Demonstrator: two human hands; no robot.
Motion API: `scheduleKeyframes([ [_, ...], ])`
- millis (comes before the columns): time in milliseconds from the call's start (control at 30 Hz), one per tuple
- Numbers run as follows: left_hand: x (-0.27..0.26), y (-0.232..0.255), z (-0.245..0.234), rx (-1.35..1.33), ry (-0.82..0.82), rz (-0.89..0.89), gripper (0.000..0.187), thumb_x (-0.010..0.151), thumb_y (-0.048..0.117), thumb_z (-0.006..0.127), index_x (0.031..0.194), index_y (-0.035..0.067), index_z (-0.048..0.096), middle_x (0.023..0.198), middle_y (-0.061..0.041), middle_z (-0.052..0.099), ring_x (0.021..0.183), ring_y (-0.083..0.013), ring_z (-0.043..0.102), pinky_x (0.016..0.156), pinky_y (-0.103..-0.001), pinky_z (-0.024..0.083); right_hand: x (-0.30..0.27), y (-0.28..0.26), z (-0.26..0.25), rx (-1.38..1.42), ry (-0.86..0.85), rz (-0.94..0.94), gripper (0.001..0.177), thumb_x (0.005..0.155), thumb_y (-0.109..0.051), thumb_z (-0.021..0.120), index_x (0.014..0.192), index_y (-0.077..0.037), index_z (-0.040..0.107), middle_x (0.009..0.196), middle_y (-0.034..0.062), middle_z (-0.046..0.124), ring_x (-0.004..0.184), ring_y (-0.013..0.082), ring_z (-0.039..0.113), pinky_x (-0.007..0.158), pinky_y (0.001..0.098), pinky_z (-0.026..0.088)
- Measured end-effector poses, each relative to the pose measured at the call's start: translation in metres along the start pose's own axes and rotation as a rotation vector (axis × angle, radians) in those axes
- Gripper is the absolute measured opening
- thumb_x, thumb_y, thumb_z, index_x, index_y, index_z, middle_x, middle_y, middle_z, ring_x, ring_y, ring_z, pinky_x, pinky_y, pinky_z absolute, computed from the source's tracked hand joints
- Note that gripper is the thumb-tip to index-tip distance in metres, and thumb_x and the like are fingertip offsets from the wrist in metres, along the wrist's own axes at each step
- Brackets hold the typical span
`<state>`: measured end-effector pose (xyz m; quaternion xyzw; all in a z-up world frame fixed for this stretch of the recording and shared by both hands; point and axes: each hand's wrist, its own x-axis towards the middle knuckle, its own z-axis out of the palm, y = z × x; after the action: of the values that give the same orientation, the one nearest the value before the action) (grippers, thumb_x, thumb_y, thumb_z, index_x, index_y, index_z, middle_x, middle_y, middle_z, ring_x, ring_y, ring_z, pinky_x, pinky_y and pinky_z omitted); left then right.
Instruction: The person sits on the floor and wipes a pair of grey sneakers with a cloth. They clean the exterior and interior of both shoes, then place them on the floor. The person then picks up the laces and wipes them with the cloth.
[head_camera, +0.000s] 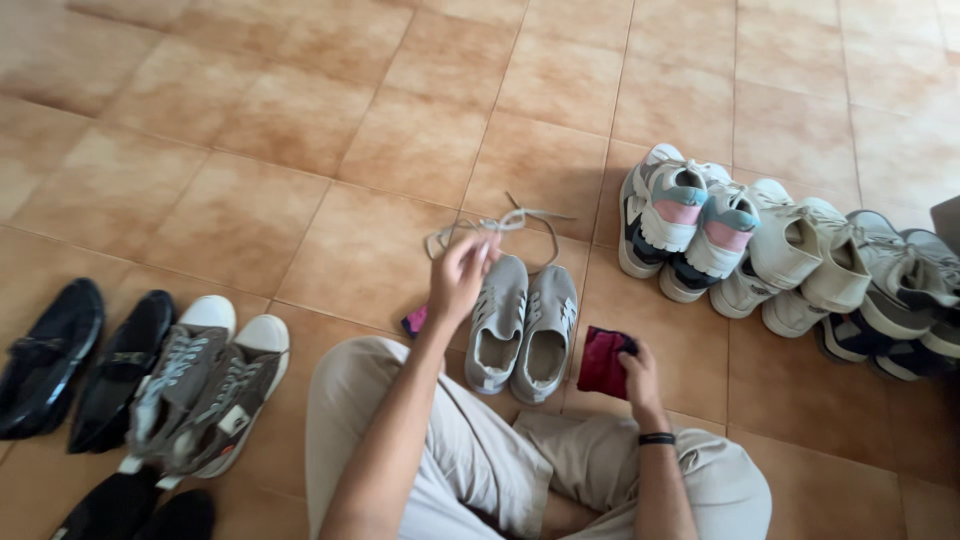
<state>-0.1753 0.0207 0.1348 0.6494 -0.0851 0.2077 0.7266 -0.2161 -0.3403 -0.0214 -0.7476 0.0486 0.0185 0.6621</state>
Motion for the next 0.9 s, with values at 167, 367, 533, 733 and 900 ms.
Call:
scheduleKeyframes([
  [167, -0.094, 0.059, -0.026, 0.018, 0.129, -0.276, 0.019, 0.105, 0.017, 0.059, 0.112, 0.002, 0.068, 0.092, -0.003, 0.077, 0.076, -0.0059, 0.062, 0.062, -0.020, 0.047, -0.039, -0.029, -0.010, 0.278, -0.002, 0.146, 0.022, 0.101, -0.018, 0.066, 0.116, -0.002, 0.064, 0.102, 0.0014, 0.066, 0.092, 0.0113, 0.060, 0.086, 0.0299, 0.049],
  [367, -0.136, 0.154, -0.041, 0.374, 0.225, 0.091, 0.015, 0.098, 0.010, 0.063, 0.103, 0.001, 0.073, 0.098, -0.007, 0.066, 0.075, -0.0100, 0.064, 0.058, -0.022, 0.054, -0.086, -0.029, 0.003, 0.301, 0.007, 0.125, 0.029, 0.087, -0.001, 0.070, 0.115, -0.001, 0.064, 0.102, 0.0053, 0.070, 0.091, 0.0150, 0.064, 0.084, 0.0300, 0.050],
  [533, -0.171, 0.200, -0.037, 0.396, 0.225, 0.325, 0.011, 0.100, 0.002, 0.064, 0.105, 0.002, 0.074, 0.095, -0.005, 0.072, 0.080, -0.0123, 0.063, 0.070, -0.024, 0.051, -0.133, -0.048, -0.003, 0.431, 0.067, 0.153, 0.028, 0.090, -0.001, 0.065, 0.118, -0.002, 0.065, 0.105, 0.0042, 0.072, 0.094, 0.0148, 0.066, 0.086, 0.0298, 0.052],
  [733, -0.218, 0.187, -0.007, 0.031, -0.039, 0.026, 0.013, 0.097, 0.002, 0.061, 0.109, 0.001, 0.066, 0.097, -0.008, 0.074, 0.081, -0.0115, 0.070, 0.069, -0.025, 0.056, -0.191, -0.071, 0.003, 0.586, 0.177, 0.262, 0.022, 0.095, -0.008, 0.063, 0.116, -0.004, 0.066, 0.105, 0.0045, 0.072, 0.092, 0.0164, 0.069, 0.084, 0.0334, 0.055],
  [900, -0.276, 0.142, 0.007, -0.099, -0.089, -0.482, 0.003, 0.098, 0.005, 0.061, 0.101, 0.004, 0.061, 0.091, -0.009, 0.077, 0.069, -0.0089, 0.068, 0.057, -0.023, 0.054, -0.222, -0.068, -0.007, 0.449, 0.139, 0.194, 0.021, 0.096, -0.008, 0.066, 0.116, -0.001, 0.067, 0.104, 0.0044, 0.072, 0.092, 0.0138, 0.067, 0.084, 0.0308, 0.052],
])
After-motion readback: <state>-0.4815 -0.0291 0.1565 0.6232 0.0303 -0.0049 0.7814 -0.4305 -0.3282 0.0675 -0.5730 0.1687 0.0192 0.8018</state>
